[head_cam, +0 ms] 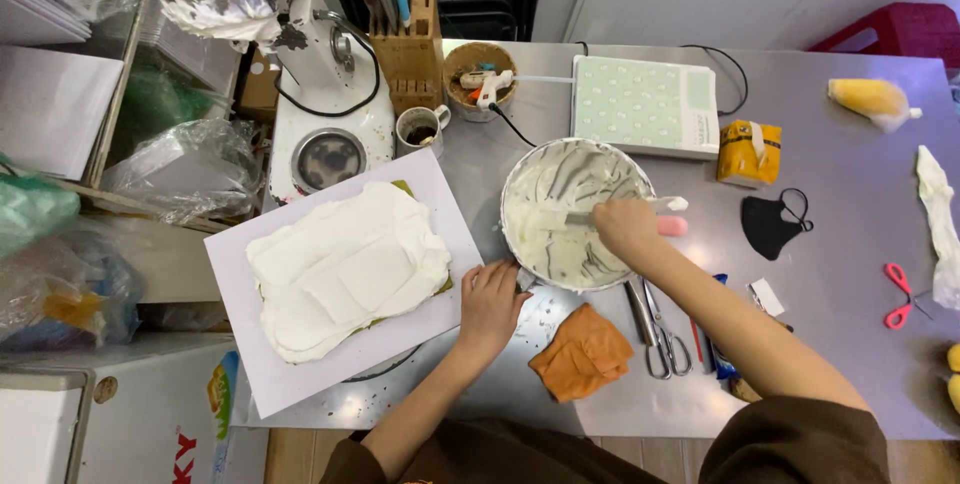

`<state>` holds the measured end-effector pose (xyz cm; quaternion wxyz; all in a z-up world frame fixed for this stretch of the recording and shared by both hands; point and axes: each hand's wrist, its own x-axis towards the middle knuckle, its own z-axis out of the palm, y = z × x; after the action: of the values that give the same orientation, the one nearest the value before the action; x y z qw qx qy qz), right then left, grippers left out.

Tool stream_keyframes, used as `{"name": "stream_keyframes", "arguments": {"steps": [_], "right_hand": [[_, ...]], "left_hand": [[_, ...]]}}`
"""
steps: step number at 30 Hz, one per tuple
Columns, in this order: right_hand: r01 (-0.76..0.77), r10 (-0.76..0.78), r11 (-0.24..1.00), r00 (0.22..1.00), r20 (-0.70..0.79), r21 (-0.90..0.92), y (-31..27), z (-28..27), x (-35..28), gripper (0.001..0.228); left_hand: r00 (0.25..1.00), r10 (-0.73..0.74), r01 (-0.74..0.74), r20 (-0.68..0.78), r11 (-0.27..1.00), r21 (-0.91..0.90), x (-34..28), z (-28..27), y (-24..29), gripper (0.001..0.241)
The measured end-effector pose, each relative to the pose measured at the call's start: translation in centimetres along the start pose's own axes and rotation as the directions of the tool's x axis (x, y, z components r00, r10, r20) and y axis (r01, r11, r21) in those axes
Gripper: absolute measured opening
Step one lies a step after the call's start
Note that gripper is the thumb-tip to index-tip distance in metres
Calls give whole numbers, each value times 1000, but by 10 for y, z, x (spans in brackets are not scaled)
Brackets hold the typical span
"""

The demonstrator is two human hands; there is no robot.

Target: Spreading and smoothing frosting on cake layers using a spatula in a kitchen environment.

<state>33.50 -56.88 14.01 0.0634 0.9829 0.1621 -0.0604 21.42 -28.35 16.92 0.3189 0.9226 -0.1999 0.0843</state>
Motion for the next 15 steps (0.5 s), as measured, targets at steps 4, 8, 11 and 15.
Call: {"name": "stream_keyframes", "arguments": {"steps": [4,8,11,15], "right_hand": [[-34,25,995,996,87,96,-1,-4,-10,10],[-104,91,950,994,56,296,-7,-34,-19,16],[-187,144,906,980,138,380,-8,-57,-25,23],[-249,199,868,967,158,429,3,-80,-44,30]], "left_hand": [[1000,-9,9,8,1000,-30,7,-1,1,50],[1000,-15,15,21,1000,-6,10,0,-2,48],[1000,-6,6,10,1000,-6,10,1,-3,48],[1000,16,-16,2,1000,10,8,-4,-6,48]]}}
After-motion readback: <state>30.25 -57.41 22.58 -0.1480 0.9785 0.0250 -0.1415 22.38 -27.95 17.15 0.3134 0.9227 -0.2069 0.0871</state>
